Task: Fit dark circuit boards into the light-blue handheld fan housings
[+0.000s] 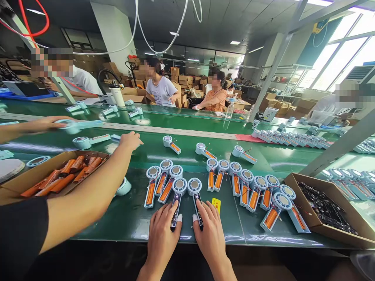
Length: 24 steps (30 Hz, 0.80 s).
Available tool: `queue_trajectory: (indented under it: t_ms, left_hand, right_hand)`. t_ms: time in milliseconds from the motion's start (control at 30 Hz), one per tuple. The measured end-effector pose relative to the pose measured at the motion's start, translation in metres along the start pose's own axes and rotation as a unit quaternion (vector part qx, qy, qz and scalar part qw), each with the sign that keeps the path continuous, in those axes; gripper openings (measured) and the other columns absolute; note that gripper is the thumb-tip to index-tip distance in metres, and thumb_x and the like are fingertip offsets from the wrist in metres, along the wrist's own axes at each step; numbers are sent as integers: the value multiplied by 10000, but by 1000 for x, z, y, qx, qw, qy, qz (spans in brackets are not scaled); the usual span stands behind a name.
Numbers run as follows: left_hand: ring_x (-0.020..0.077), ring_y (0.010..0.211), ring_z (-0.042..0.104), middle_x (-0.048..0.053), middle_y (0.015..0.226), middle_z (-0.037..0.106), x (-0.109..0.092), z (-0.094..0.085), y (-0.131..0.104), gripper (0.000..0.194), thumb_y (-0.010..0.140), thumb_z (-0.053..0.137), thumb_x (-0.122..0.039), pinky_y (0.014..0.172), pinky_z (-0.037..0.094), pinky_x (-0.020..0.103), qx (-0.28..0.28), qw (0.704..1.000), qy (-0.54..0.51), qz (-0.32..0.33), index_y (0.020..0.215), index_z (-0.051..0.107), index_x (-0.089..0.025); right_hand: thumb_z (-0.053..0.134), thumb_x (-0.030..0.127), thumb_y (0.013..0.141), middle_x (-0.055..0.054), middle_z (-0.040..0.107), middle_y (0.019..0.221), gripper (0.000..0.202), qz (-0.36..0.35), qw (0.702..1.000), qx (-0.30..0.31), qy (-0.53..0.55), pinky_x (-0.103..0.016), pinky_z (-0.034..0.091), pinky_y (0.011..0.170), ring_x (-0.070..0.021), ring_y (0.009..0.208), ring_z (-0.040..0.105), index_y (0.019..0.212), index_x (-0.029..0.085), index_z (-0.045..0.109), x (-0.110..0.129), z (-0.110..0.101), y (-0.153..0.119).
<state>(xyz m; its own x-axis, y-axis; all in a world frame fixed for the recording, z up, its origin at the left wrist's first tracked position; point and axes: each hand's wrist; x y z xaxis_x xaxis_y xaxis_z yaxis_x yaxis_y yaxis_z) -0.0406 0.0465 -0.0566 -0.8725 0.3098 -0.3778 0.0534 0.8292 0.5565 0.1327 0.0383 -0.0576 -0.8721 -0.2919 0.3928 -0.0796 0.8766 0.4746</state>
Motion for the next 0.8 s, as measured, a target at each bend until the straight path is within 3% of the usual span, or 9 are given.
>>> queue_trajectory:
  t_ms: [600,800]
  left_hand:
    - [283,1187,604,101,1251,694,-1,0,4,547,881,501,-82,1021,425,458,11,999,34,23,1418,492,-189]
    - [289,1249,583,140,1357,639,-2,-3,2,490,945,498,-194,1016,460,453,3,999,13,31,1434,476,-177]
  right_hand:
    - [481,178,919,-72,642,1342,527,-10,1000,2,-8,-575,476,1054,-326,1331,515,1442,236,467,-4,4,1]
    - [501,247,943,-86,585,1409,540,-3,1000,14,-12,-540,477,1062,-327,1330,518,1479,268,436,4,-9,3]
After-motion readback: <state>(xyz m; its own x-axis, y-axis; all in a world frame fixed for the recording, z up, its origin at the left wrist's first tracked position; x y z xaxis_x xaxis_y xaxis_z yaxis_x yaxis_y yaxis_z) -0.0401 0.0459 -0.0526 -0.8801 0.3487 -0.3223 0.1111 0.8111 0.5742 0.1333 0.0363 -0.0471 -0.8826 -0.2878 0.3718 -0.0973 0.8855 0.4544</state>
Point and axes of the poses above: each hand's wrist, its own y-axis towards the middle knuckle, its own z-axis out of the palm, x = y × z
